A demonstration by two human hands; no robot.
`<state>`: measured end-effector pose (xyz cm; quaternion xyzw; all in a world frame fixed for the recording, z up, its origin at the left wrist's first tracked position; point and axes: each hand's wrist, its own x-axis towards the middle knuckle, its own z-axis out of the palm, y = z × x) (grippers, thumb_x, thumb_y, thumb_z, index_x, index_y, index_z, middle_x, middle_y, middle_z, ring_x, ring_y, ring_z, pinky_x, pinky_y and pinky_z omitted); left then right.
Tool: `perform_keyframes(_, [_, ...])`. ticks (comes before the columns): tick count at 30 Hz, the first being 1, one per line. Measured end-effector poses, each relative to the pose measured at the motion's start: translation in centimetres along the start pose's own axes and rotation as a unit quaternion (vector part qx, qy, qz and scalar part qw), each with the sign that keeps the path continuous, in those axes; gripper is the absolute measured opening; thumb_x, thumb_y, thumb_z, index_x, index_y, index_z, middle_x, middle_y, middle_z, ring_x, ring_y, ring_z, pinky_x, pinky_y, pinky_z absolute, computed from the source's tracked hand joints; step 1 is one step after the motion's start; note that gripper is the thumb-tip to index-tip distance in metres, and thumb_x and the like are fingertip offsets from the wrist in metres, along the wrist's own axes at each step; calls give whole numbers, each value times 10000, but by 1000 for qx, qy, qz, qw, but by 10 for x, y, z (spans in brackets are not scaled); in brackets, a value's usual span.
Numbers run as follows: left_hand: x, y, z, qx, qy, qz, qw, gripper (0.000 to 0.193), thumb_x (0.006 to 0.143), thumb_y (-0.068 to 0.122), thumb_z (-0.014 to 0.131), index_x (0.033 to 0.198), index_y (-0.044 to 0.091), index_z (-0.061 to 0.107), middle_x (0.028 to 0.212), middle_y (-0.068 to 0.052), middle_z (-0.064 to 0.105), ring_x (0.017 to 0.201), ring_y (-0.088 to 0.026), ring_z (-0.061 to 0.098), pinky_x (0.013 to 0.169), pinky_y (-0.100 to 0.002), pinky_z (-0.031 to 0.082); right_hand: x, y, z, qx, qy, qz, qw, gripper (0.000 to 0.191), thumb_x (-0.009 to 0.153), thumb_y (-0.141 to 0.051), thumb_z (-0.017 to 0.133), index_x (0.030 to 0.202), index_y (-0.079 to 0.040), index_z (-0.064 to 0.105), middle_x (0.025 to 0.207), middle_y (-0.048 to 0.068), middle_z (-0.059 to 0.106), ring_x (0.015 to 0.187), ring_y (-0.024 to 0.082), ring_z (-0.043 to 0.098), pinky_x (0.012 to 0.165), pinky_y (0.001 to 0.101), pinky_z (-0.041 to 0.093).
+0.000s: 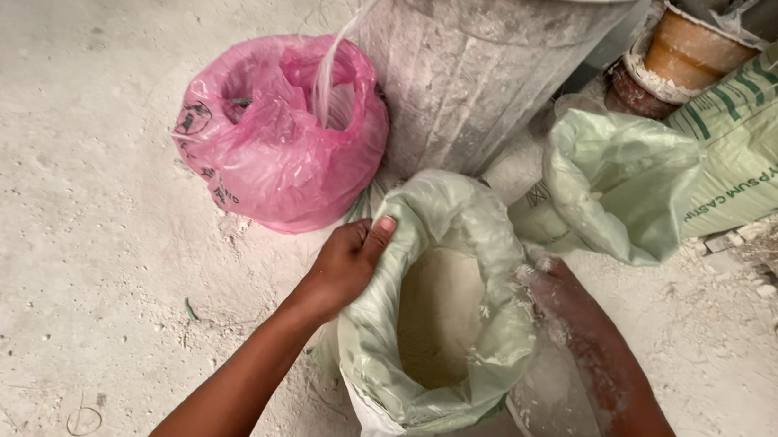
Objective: The person scrapes hardened plaster from a bucket using a scraper, then adds water from a pink cup and mixes the contents. Finally, the person scoops plaster powder from a bag and adds it to the bucket, continuing to mix.
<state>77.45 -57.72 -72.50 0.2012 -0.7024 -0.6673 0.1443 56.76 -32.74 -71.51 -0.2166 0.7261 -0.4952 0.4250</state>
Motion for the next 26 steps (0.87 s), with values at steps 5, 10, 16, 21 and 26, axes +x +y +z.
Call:
perform_keyframes(5, [16,-14,-20,-218,-11,-151,964,638,1036,537,504,1042,-84,651,815,-115,651,638,-200,573,574,-373,507,13,28,-25,-68,-11,101,993,377,1006,-168,510,1353,-38,579,1105,205,710,939,318,692,824,426,581])
perform_keyframes(10, [19,-10,-44,-295,-8,-190,936,625,988,476,531,1264,-81,598,1066,-175,725,813,-208,743,737,-385,619,23,30,-32,-147,21,65,987,355,1054,-137,466,1380,-45,574,1165,216,696,1001,347,680,860,426,566])
perform_keyframes(16, [-38,12,-54,269,24,-163,949,758,982,695,263,1103,-4,531,760,-223,674,642,-259,642,631,-408,573,23,3,-28,-375,135,-242,885,341,1112,-98,412,1412,-53,568,1238,229,680,1075,382,664,903,426,549])
perform_keyframes(21, [-84,0,-29,212,-42,-237,947,683,901,595,557,1121,-40,436,734,-214,684,640,-319,743,621,-393,611,45,13,9,-489,47,-191,850,376,1051,-314,542,1262,-19,644,1053,164,693,791,232,655,723,492,561])
perform_keyframes(26, [-54,-83,8,-183,-1,-244,953,763,842,474,618,1436,71,359,1324,-242,567,1036,-323,693,782,-370,634,112,50,41,-504,31,57,861,524,1128,-383,461,989,40,737,981,251,724,638,241,581,652,444,539])
